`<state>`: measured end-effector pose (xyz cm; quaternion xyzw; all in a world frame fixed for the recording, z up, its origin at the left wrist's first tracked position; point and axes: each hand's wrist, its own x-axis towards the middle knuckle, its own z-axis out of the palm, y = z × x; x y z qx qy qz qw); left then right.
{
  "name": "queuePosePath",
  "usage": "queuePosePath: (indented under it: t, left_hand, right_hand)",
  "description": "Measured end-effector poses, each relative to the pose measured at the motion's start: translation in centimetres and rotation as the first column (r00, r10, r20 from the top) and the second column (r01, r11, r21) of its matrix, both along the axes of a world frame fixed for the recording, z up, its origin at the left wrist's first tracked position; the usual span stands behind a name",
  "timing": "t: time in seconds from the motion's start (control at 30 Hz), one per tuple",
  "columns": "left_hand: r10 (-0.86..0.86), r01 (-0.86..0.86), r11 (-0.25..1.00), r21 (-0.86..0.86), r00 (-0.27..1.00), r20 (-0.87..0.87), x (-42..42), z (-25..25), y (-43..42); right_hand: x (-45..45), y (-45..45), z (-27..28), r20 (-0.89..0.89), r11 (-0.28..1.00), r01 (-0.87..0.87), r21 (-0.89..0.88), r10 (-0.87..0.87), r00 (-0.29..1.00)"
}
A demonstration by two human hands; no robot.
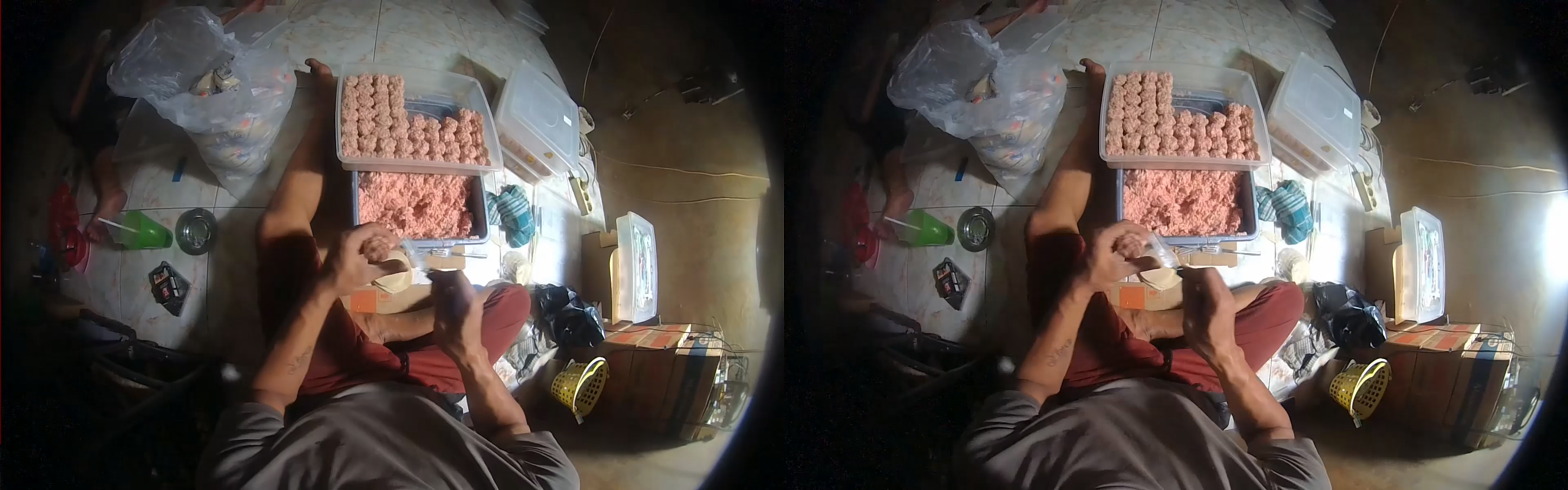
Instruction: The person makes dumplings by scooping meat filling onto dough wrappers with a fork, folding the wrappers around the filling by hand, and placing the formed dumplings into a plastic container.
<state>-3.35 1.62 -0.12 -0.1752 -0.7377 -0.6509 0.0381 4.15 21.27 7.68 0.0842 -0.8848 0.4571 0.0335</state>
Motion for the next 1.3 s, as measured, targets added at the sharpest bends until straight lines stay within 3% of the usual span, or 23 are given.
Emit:
queuePosePath:
  t: [0.03,0.07,0.1,0.17,0.23,0.3,0.37,0.43,0.53,0.57,0.63,0.7,0.77,0.83,0.87,0.9,0.97,1.0,1.03,1.1,1.17,1.23,1.3]
  left_hand:
    - [-0.045,0.054,0.961,0.273,0.998,-0.038,0.4,0.0,-0.5]
    - [-0.113,0.113,0.994,-0.007,0.993,0.041,0.8,0.1,-1.7]
    - [-0.116,0.117,0.993,-0.011,0.992,0.047,0.9,-0.3,-1.1]
    - [0.074,-0.092,0.962,-0.256,0.994,-0.076,0.5,-1.4,0.7]
    - [0.063,-0.074,0.986,-0.150,0.995,-0.077,0.2,-0.8,0.1]
    - [0.013,-0.009,0.998,0.063,0.997,-0.077,0.4,-0.4,-0.2]
    - [0.092,-0.077,0.963,-0.256,0.995,0.047,1.0,-0.5,1.0]
    - [0.070,-0.076,0.996,-0.052,0.991,-0.115,0.4,-0.7,1.1]
    - [-0.042,0.042,0.999,0.001,0.999,0.011,0.8,0.5,0.1]
    - [-0.046,0.046,0.999,0.004,0.999,0.005,0.8,-0.2,0.5]
    - [0.054,-0.054,0.963,-0.263,0.999,-0.009,0.1,-1.0,1.5]
    - [0.038,-0.042,0.999,0.025,0.991,0.127,0.3,-1.0,0.7]
    - [0.002,-0.002,1.000,-0.010,1.000,-0.023,0.0,0.1,0.3]
    - [0.073,-0.052,0.970,-0.238,0.994,0.079,0.2,0.4,1.8]
    - [0.058,-0.062,0.984,-0.168,0.998,-0.027,-0.1,0.4,1.9]
    - [0.062,-0.067,0.984,-0.167,0.997,-0.034,-0.6,0.9,1.5]
    - [-0.049,0.066,0.986,0.153,0.992,-0.112,-0.3,1.7,-0.1]
    - [-0.173,0.160,0.970,0.185,0.983,0.054,-0.5,-2.4,-0.1]
    - [-0.173,0.157,0.971,0.181,0.982,0.074,0.0,-1.2,0.1]
    - [-0.028,0.035,0.920,-0.390,0.999,0.023,-0.2,0.9,0.8]
    - [0.067,-0.006,0.922,-0.386,0.987,0.143,-0.2,1.2,0.2]
    - [-0.027,0.031,0.999,0.037,0.994,-0.101,0.1,2.8,-0.9]
    - [-0.132,0.133,0.990,-0.037,0.991,0.015,0.3,2.3,-1.1]
  right_hand:
    - [0.6,0.2,0.2,0.012,0.997,0.066,-0.043,-0.065,0.998]
    - [0.8,0.3,-0.8,0.092,0.995,0.014,-0.104,-0.004,0.996]
    - [0.5,0.0,-1.9,0.061,0.994,-0.113,0.009,0.112,0.992]
    - [0.1,-0.1,-1.8,0.029,0.992,-0.085,0.093,0.083,0.996]
    - [0.5,0.5,-0.6,0.206,0.987,0.095,-0.132,-0.066,0.976]
    - [0.1,0.3,-0.3,0.046,0.996,0.090,-0.002,-0.090,0.995]
    - [0.1,-0.7,-1.6,-0.032,0.996,-0.091,-0.023,0.090,0.995]
    - [-0.2,-0.3,-1.3,-0.057,0.997,-0.078,0.024,0.079,0.995]
    - [0.6,0.4,-0.7,0.054,0.996,0.054,-0.074,-0.050,0.997]
    - [0.3,-0.3,-1.5,0.035,0.997,-0.046,-0.062,0.048,0.998]
    - [-0.2,-0.2,-2.5,-0.055,0.999,-0.041,0.006,0.041,0.998]
    - [0.1,1.0,-1.7,0.019,0.988,0.085,-0.130,-0.083,0.996]
    - [-0.2,0.6,-0.2,0.026,0.986,0.142,-0.092,-0.140,0.990]
    - [-0.3,0.1,-1.2,0.016,0.999,-0.047,-0.011,0.047,0.999]
    - [-0.3,0.3,-1.2,0.059,1.000,-0.014,0.011,0.013,0.998]
    - [0.0,0.3,-0.1,0.107,0.987,0.070,-0.145,-0.055,0.993]
    - [0.0,0.9,0.9,0.038,0.964,0.177,-0.197,-0.173,0.984]
    - [-0.1,0.5,-0.2,0.006,0.948,0.137,-0.287,-0.142,0.990]
    - [0.0,0.6,0.0,0.110,0.996,0.012,-0.094,-0.002,0.994]
    - [-0.2,0.4,-1.8,0.039,1.000,-0.018,-0.008,0.019,0.999]
    - [0.1,0.7,-0.6,0.008,0.987,0.051,-0.153,-0.050,0.999]
    - [0.3,0.9,1.5,0.105,0.982,0.152,-0.115,-0.140,0.985]
    - [0.4,0.6,0.3,0.096,1.000,-0.022,-0.005,0.022,0.995]
